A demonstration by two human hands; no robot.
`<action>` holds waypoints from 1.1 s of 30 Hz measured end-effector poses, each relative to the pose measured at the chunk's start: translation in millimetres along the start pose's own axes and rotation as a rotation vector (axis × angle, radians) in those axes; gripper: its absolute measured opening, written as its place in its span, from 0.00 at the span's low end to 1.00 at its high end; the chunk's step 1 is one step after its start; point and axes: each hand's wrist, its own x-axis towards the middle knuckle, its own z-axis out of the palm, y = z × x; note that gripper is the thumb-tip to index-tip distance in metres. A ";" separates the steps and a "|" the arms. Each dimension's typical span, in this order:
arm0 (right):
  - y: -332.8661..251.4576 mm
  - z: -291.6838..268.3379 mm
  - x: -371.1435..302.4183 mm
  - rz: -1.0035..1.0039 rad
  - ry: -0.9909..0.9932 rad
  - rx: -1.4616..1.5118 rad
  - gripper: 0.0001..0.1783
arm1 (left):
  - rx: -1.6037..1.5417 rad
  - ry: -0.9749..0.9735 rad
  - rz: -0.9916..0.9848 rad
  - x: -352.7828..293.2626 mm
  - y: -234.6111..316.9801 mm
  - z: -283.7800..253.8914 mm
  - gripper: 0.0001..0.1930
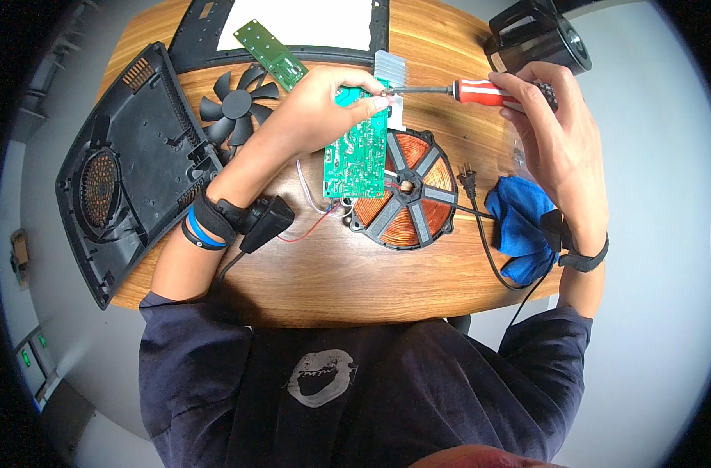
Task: The person secures a heatsink onto a green circuit board using a screwdriver. They repeatedly pick up screws from a plastic container, align the heatsink, and tighten the screws to attach it to the board.
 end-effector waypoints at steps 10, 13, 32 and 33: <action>3.0 -0.3 0.0 -0.003 0.018 -0.034 0.21 | 0.013 0.030 0.034 0.3 -1.0 0.8 0.12; 3.1 -1.2 0.8 -0.025 0.016 -0.037 0.21 | 0.031 0.015 0.022 0.2 1.3 -0.5 0.12; 5.2 -0.5 2.0 -0.069 0.026 -0.063 0.22 | 0.004 -0.013 -0.037 -2.3 11.4 -2.1 0.11; 4.6 -2.0 2.7 -0.071 0.022 -0.061 0.22 | -0.004 -0.016 -0.028 -2.0 10.3 -1.8 0.12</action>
